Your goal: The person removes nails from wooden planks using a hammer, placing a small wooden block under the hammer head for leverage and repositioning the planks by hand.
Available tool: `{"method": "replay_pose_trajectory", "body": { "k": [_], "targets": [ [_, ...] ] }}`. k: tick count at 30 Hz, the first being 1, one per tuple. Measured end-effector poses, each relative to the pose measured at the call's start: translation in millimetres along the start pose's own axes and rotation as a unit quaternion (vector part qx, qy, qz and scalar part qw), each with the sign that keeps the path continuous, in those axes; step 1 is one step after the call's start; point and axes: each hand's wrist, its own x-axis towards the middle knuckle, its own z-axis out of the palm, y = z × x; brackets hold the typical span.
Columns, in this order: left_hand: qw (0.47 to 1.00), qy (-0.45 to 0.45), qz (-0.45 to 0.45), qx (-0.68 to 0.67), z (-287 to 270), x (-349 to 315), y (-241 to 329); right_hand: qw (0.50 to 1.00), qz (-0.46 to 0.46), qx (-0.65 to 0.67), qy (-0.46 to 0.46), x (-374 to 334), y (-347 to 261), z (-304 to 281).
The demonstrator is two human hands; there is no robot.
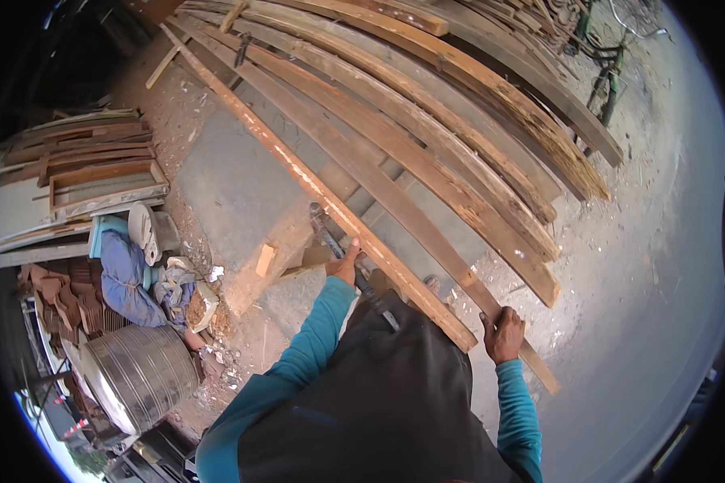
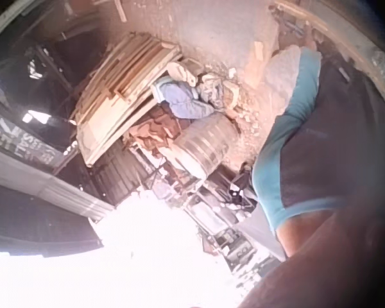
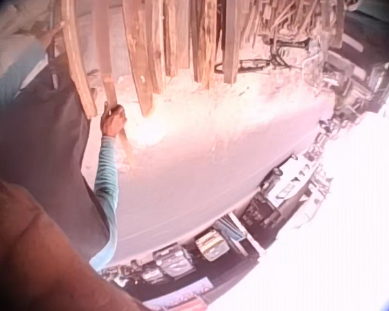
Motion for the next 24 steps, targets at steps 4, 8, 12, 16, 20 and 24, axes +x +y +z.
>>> {"method": "replay_pose_trajectory", "body": {
  "k": [4, 8, 12, 16, 20, 24],
  "targets": [
    [1.0, 0.001, 0.005, -0.008, 9.9, 25.9, 29.6, 0.999, -0.031, 0.019, -0.002, 84.2, -41.5, 14.8],
    [0.999, -0.039, 0.0, -0.015, -7.6, 73.0, 8.9, 0.999, -0.017, 0.033, -0.017, 119.5, -61.5, 28.0],
    [0.998, -0.027, -0.03, 0.038, 6.9, 64.5, 12.2, 0.999, 0.001, 0.049, -0.017, 131.6, -72.9, 28.3],
    [0.997, -0.004, -0.051, 0.062, 9.1, 53.8, 17.1, 0.998, -0.037, 0.052, -0.003, 148.4, -89.1, 34.2],
    [0.999, -0.041, -0.002, -0.01, -17.3, 62.7, -2.7, 0.999, -0.035, 0.034, 0.006, 154.9, -106.8, 27.3],
    [1.0, 0.009, -0.007, 0.01, 12.8, 24.8, 8.2, 1.0, -0.015, 0.024, -0.001, 136.1, -97.6, 19.8]
  ]
}}
